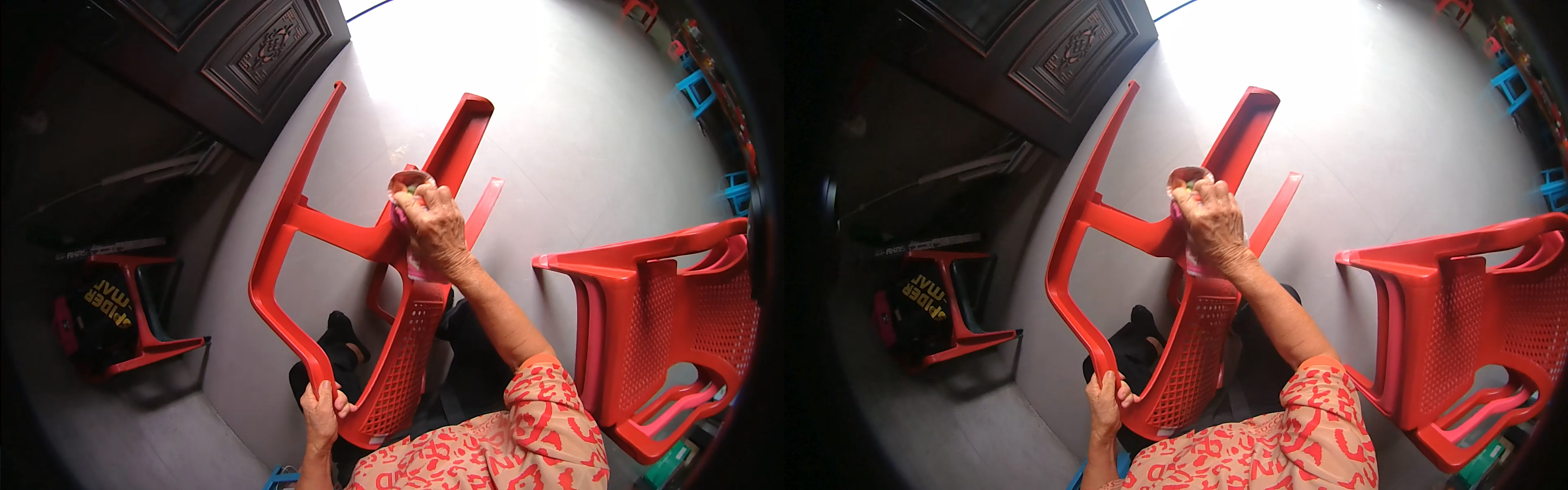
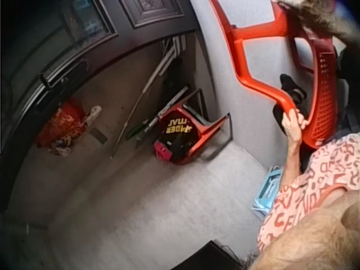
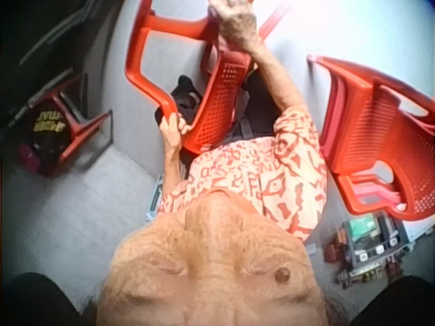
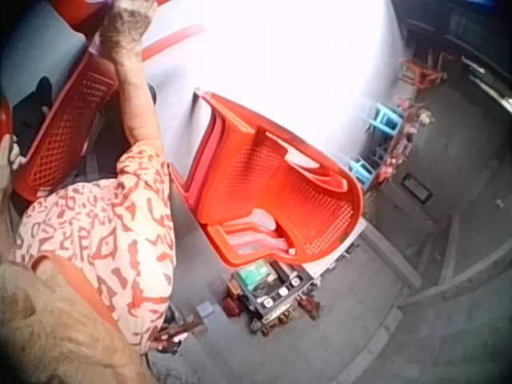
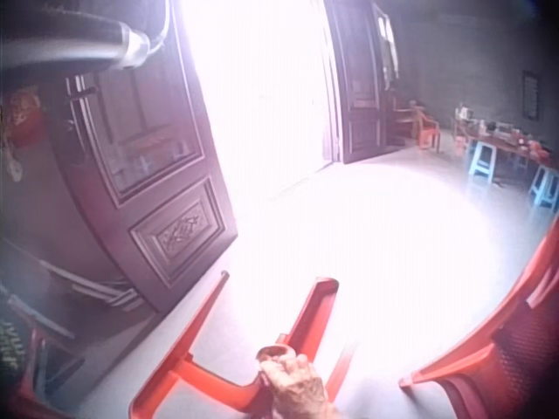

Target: The person sits on the floor and wipes a red plastic chair with a pink cloth. They clean the seat, backrest, armrests, and legs, turning the chair upside down to reach the underside. The person finishes by placing the chair upright.

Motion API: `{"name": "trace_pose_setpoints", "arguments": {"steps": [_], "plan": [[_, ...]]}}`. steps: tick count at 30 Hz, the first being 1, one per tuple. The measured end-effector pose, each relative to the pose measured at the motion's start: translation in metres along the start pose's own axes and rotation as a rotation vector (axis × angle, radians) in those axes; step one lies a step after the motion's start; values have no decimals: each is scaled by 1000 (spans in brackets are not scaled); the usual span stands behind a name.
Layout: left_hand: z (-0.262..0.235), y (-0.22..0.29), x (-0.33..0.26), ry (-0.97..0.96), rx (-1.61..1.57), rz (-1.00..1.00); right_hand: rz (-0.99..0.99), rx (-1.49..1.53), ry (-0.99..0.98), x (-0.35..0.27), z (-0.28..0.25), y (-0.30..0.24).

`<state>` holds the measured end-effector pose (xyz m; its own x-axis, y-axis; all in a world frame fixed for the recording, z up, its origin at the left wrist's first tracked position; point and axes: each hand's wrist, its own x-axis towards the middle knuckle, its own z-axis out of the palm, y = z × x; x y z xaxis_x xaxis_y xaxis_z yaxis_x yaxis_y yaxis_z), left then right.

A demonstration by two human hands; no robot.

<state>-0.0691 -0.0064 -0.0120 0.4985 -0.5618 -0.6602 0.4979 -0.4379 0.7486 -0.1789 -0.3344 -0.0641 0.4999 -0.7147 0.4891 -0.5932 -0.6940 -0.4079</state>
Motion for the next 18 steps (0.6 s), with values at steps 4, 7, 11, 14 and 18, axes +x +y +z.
{"name": "trace_pose_setpoints", "arguments": {"steps": [4,7,11,14,18], "plan": [[1,1,1,-8,-3,3,119,-66,10,21,-1,27],[3,1,1,-16,8,7,209,-69,63,28,0,36],[0,-3,1,-8,-8,14,78,-101,-41,8,-2,11],[0,-2,1,2,-4,16,-46,-144,-44,-17,0,-5],[1,-1,0,0,14,14,-13,-48,-47,-15,-12,3]]}}
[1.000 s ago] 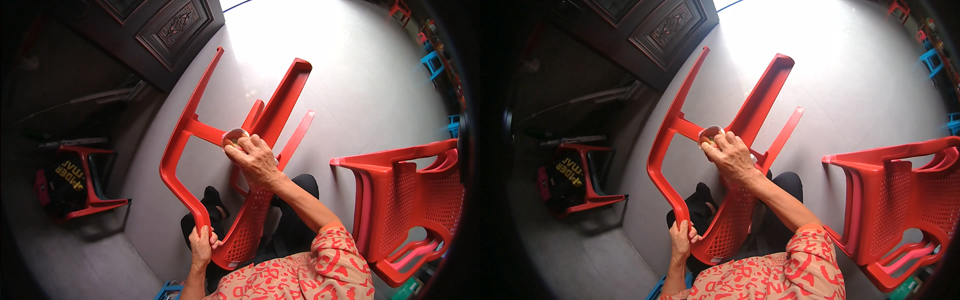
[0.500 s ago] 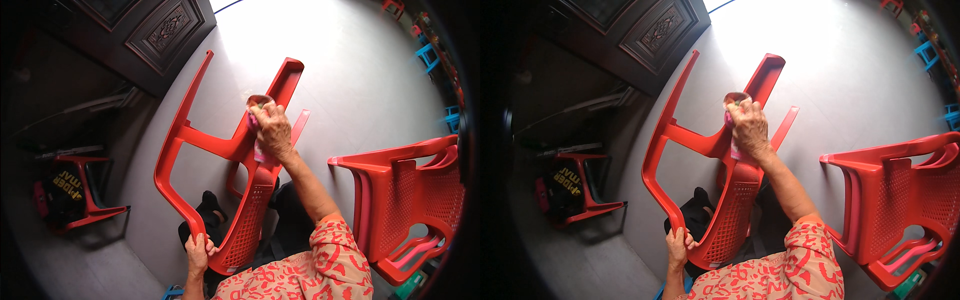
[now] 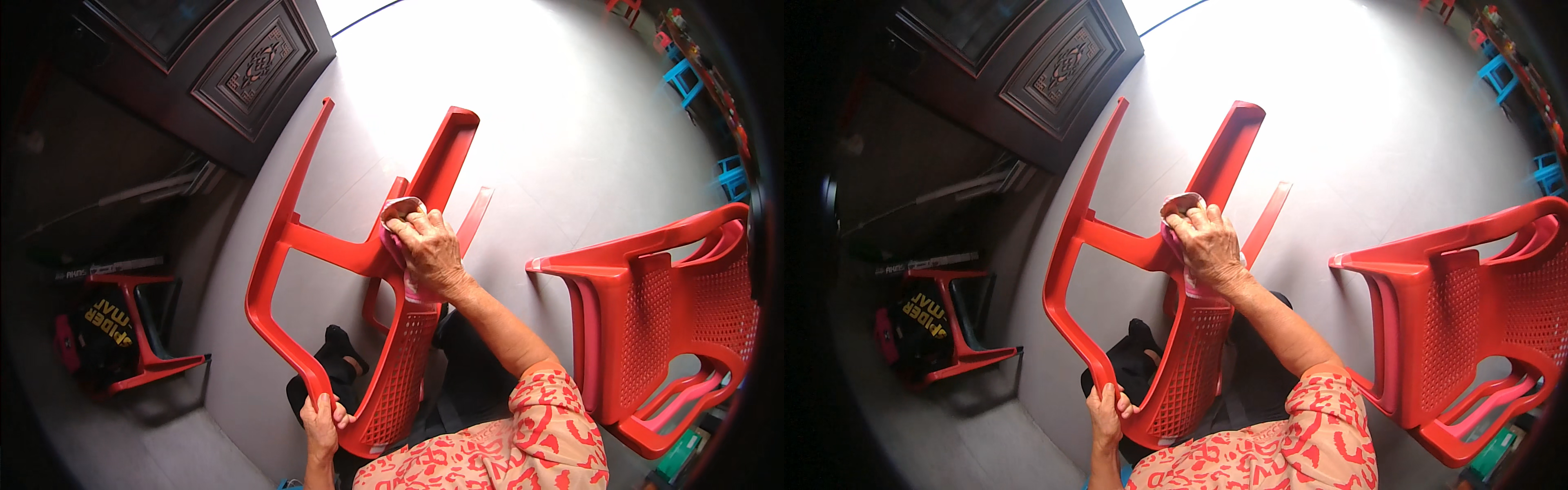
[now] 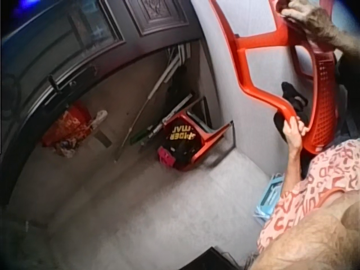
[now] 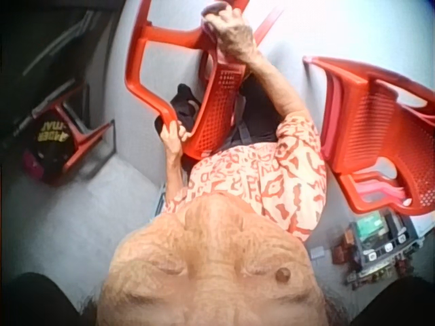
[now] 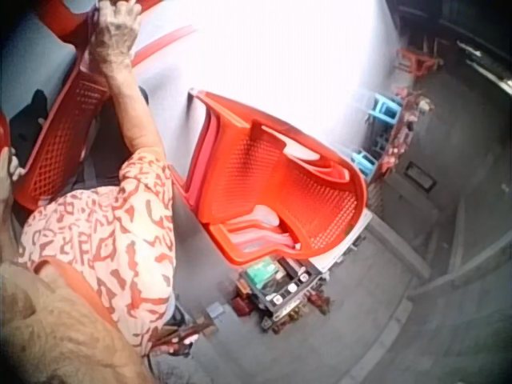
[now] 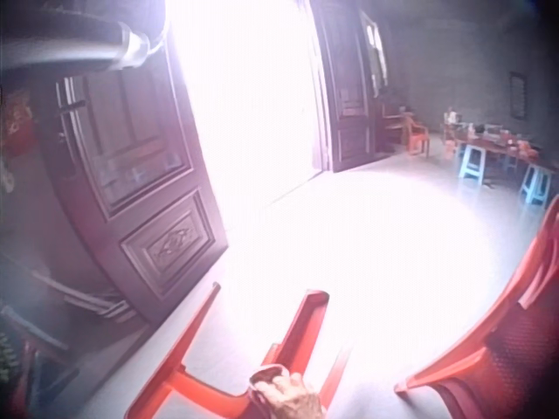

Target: The person sits on the floor and wipes a red plastic chair with a pink cloth. They clean the seat, backrest, armrests, and legs, turning the chair upside down to reach the underside. The person finishes by placing the chair upright.

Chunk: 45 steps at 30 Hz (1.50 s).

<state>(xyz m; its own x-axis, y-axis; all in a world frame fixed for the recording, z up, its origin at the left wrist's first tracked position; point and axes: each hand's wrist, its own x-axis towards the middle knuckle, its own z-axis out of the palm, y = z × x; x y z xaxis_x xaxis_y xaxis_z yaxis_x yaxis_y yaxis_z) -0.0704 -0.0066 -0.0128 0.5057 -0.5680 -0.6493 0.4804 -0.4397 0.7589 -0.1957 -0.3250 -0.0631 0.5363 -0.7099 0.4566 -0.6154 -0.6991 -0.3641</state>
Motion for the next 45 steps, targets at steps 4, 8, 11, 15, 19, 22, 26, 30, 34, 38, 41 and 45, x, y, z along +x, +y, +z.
{"name": "trace_pose_setpoints", "arguments": {"steps": [4,8,11,15,19,22,26,30,34,38,41,45], "plan": [[2,1,0,0,-5,-7,58,71,22,10,3,18],[4,4,0,5,21,-8,98,36,81,25,5,35],[1,4,0,19,20,-20,152,-45,102,45,4,46],[3,4,-1,13,14,-25,266,-264,142,77,4,85],[4,2,0,-14,-2,-15,403,-455,211,106,-3,126],[4,0,0,-22,-15,-13,450,-437,236,105,0,130],[5,0,-3,-35,-17,-3,491,-401,100,91,-2,110],[7,-3,-3,-50,-7,13,479,-376,-62,72,-13,87],[9,-5,-4,-66,6,34,421,-375,-184,46,-18,58],[8,-9,-2,-78,-2,39,336,-358,-252,15,-10,25],[7,-7,-1,-87,-39,7,246,-288,-206,-14,-1,1],[7,-6,-1,-104,-64,-18,90,-170,-212,-43,-3,-32]]}}
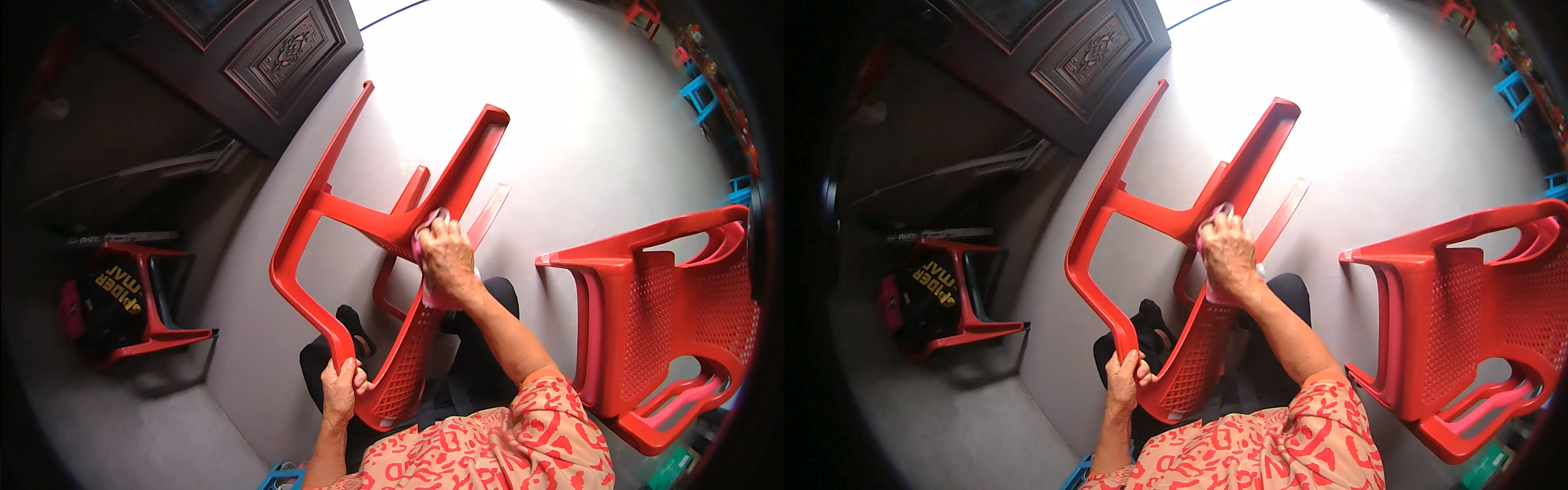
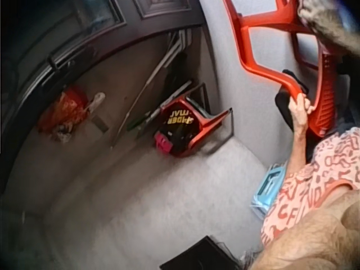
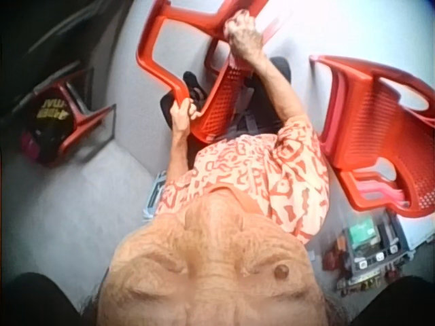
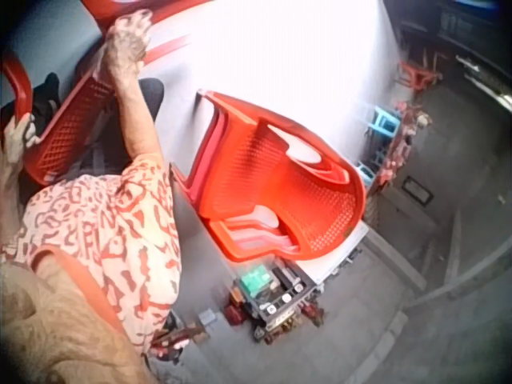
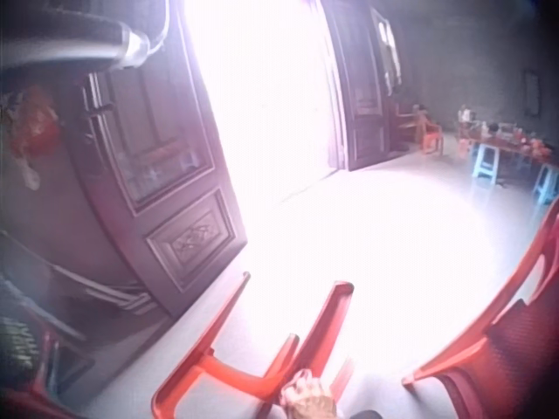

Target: The person sits on the floor and wipes a red plastic chair with a pink cloth. They clean the seat, backrest, armrests, and legs, turning the chair upside down to reach the underside. The person finishes by placing the chair upright.

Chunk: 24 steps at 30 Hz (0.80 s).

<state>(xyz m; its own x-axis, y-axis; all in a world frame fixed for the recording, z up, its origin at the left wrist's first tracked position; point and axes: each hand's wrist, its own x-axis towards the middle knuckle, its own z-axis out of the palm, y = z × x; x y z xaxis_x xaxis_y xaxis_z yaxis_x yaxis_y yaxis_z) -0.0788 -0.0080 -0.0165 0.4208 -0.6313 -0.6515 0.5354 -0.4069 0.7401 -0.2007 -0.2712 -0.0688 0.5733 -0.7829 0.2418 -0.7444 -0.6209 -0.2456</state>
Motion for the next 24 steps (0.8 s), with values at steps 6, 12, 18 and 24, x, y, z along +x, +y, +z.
{"name": "trace_pose_setpoints", "arguments": {"steps": [6,12,18,24], "plan": [[1,2,-4,-11,-6,-2,-258,197,80,13,-26,-29],[-10,12,8,-210,-166,-94,-379,46,38,43,4,-23],[-13,42,95,-94,-576,-180,-386,230,-99,61,12,-44],[-4,28,110,-119,-782,-74,-425,185,-62,90,51,-71]]}}
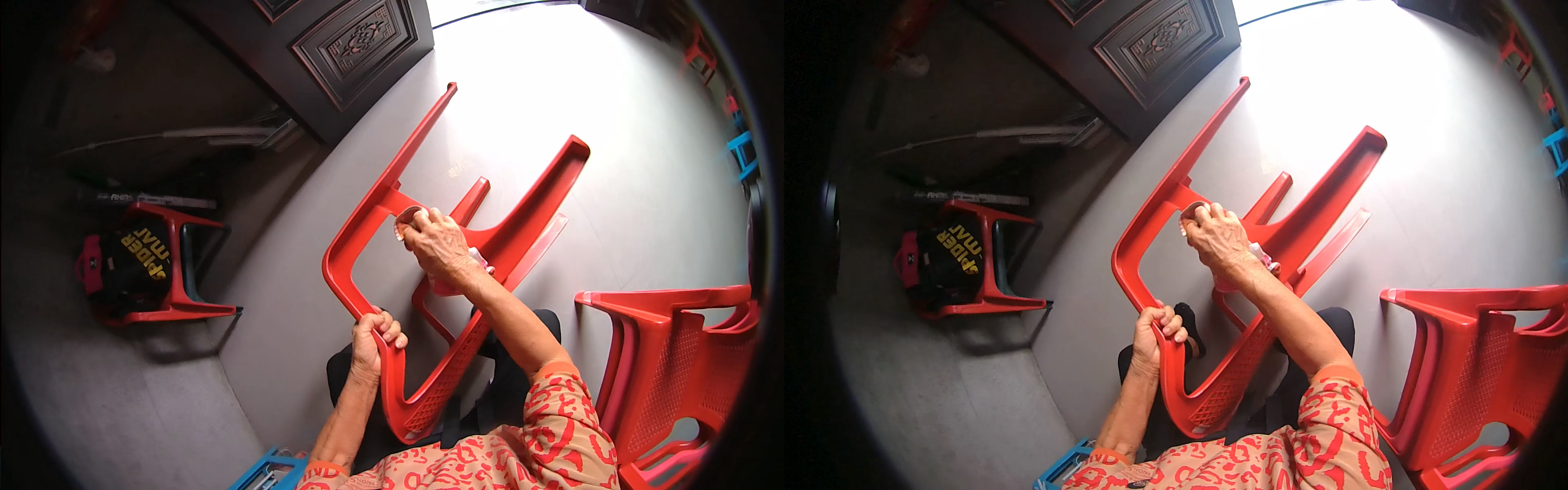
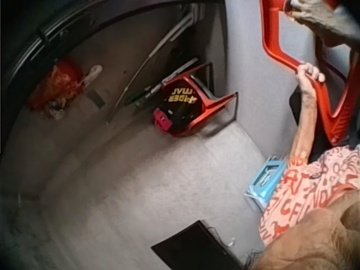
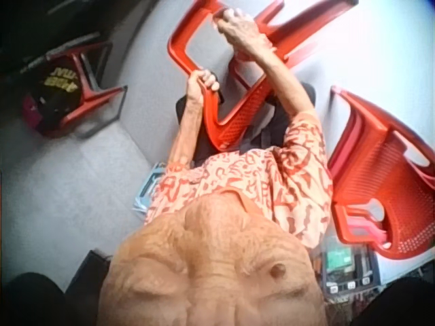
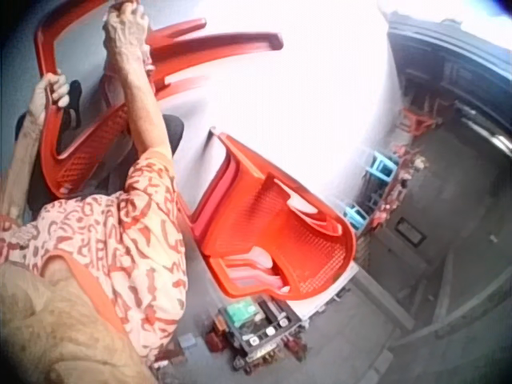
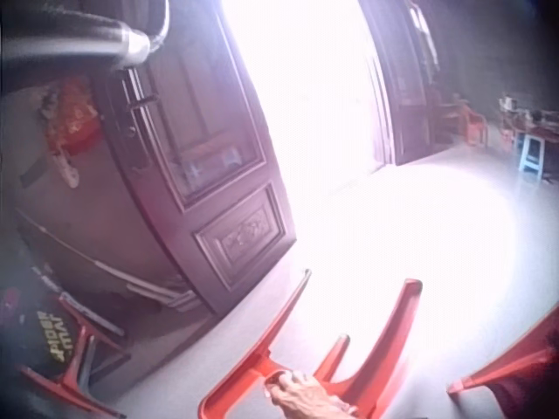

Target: The person sits on the floor and wipes a red plastic chair with a pink cloth. They clean the seat, backrest, armrests, and legs, turning the chair upside down to reach the underside. The person finishes by placing the chair upright.

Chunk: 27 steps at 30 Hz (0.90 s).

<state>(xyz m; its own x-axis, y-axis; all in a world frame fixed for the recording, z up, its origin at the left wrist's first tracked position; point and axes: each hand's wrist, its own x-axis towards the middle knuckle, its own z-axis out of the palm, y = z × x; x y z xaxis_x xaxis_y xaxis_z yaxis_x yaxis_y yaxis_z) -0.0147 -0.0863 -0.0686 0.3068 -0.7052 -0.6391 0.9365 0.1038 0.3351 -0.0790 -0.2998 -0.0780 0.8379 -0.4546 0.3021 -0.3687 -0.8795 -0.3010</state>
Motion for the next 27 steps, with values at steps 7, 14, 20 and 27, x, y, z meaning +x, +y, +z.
{"name": "trace_pose_setpoints", "arguments": {"steps": [7,14,20,27], "plan": [[20,-24,-19,22,286,97,658,857,78,57,-3,41],[-1,-34,-13,19,284,81,579,783,234,44,40,34],[-14,-46,-20,52,270,56,343,423,181,13,27,21],[11,-11,10,31,382,280,402,482,297,-22,0,38]]}}
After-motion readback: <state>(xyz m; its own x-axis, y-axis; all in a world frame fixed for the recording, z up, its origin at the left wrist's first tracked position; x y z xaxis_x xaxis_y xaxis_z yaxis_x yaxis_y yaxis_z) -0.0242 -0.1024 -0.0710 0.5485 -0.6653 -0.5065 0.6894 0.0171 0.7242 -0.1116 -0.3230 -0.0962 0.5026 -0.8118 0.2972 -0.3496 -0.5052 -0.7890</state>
